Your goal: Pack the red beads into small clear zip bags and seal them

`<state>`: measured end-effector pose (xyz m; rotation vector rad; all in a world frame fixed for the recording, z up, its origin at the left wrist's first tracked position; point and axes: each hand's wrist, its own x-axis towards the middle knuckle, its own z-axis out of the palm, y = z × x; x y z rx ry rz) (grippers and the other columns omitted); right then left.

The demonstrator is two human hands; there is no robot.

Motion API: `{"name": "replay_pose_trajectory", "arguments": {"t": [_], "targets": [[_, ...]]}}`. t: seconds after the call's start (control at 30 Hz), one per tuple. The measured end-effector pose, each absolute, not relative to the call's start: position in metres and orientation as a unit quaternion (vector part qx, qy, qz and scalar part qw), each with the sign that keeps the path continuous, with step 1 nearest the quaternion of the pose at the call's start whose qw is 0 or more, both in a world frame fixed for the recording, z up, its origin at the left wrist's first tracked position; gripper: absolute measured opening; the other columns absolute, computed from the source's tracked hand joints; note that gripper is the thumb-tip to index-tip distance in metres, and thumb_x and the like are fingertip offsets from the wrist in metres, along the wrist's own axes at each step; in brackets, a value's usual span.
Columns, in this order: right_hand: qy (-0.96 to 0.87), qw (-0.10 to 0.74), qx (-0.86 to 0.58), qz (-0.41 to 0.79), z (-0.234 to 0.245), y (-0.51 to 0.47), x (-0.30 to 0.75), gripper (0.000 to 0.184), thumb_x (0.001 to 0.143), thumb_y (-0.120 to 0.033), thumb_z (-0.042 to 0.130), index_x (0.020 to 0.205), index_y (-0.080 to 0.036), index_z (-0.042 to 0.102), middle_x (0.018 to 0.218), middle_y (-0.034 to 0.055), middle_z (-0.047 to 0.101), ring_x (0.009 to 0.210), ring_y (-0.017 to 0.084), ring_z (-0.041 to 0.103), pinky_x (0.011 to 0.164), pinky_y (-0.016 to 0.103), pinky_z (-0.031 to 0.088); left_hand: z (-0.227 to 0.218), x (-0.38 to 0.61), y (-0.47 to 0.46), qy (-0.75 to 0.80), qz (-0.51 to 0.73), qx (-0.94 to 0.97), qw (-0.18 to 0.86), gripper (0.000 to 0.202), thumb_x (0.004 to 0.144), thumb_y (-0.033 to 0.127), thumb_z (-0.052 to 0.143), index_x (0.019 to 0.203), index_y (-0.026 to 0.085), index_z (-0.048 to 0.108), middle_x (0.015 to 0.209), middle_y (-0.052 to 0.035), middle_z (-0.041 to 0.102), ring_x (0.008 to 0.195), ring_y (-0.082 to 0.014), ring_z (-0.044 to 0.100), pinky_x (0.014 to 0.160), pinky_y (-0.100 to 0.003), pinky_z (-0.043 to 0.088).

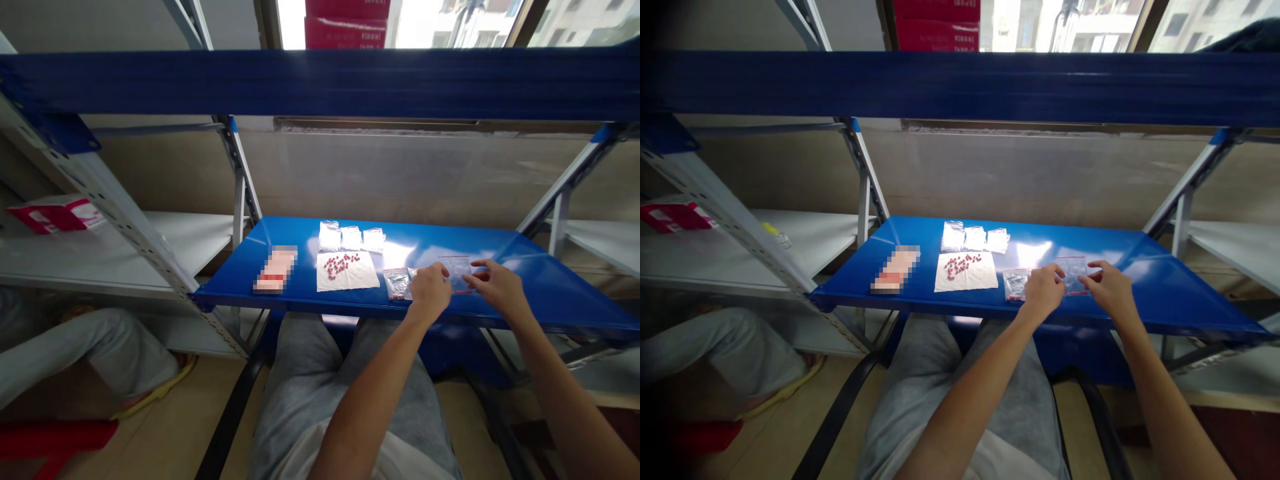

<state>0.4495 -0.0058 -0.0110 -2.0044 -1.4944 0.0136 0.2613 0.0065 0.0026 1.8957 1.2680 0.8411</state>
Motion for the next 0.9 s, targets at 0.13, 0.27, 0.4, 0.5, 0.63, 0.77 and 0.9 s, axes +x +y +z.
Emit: {"name": "replay_pose_trajectory", "arguments": {"t": [0.13,0.27,0.4,0.5,0.63,0.77,0.9], "targets": [[-0.574,0.223,-0.787,-0.042,-0.032,0.002,0.46,0.031,0.079,-0.037,0.064,0.098,-0.014,0.072,0.083,0.0153,0.077,0.087,0.035,0.073,0.075,0.04,0.051,-0.009,0.281,0.005,0.497,0.27,0.776,0.28,0.026,0.09,0.018,0.058,0.114,0.018,0.067,0.109,-0.0162,0.073,0.108,-0.0316,0.068,0.09,-0.043,0.056],[-0.591,0.162,-0.788,-0.054,-0.047,0.004,0.46,0.035,0.084,-0.036,0.06,0.106,-0.011,0.072,0.091,0.0168,0.077,0.09,0.035,0.073,0.076,0.04,0.05,-0.013,0.278,0.001,0.479,0.302,0.792,0.23,0.029,0.095,0.017,0.05,0.12,0.017,0.064,0.118,-0.016,0.067,0.113,-0.0305,0.065,0.09,-0.04,0.055],[-0.586,0.163,-0.79,-0.082,-0.043,0.001,0.455,0.043,0.09,-0.041,0.057,0.114,-0.008,0.07,0.095,0.0186,0.076,0.091,0.035,0.072,0.077,0.04,0.05,-0.002,0.248,0.0,0.472,0.337,0.781,0.232,0.029,0.096,0.019,0.05,0.121,0.022,0.065,0.116,-0.011,0.066,0.106,-0.0273,0.065,0.087,-0.038,0.055],[-0.591,0.202,-0.775,-0.095,-0.028,0.01,0.438,0.042,0.093,-0.041,0.054,0.116,-0.009,0.069,0.096,0.0182,0.076,0.091,0.033,0.071,0.078,0.038,0.049,0.009,0.212,0.015,0.504,0.344,0.763,0.214,0.03,0.097,0.017,0.048,0.121,0.02,0.066,0.116,-0.0123,0.066,0.106,-0.0264,0.064,0.087,-0.037,0.055],[-0.648,0.247,-0.719,-0.035,-0.005,0.053,0.388,0.031,0.093,-0.035,0.055,0.107,-0.013,0.073,0.094,0.0135,0.077,0.085,0.026,0.071,0.079,0.033,0.048,0.017,0.17,0.058,0.565,0.295,0.759,0.131,0.032,0.097,0.013,0.045,0.119,0.015,0.069,0.124,-0.0173,0.062,0.115,-0.0292,0.059,0.09,-0.037,0.054],[-0.669,0.24,-0.703,0.025,0.009,0.116,0.327,0.025,0.091,-0.031,0.059,0.096,-0.015,0.076,0.095,0.0125,0.078,0.088,0.024,0.071,0.078,0.03,0.047,0.014,0.156,0.103,0.6,0.228,0.761,0.092,0.03,0.096,0.014,0.051,0.118,0.011,0.07,0.135,-0.021,0.055,0.126,-0.0332,0.052,0.097,-0.041,0.051],[-0.654,0.22,-0.722,0.048,0.005,0.159,0.293,0.025,0.087,-0.032,0.066,0.097,-0.012,0.076,0.098,0.0148,0.077,0.094,0.026,0.07,0.078,0.028,0.046,0.005,0.16,0.125,0.602,0.218,0.762,0.097,0.029,0.093,0.012,0.055,0.117,0.012,0.071,0.137,-0.0202,0.055,0.129,-0.0334,0.049,0.103,-0.042,0.048]]}}
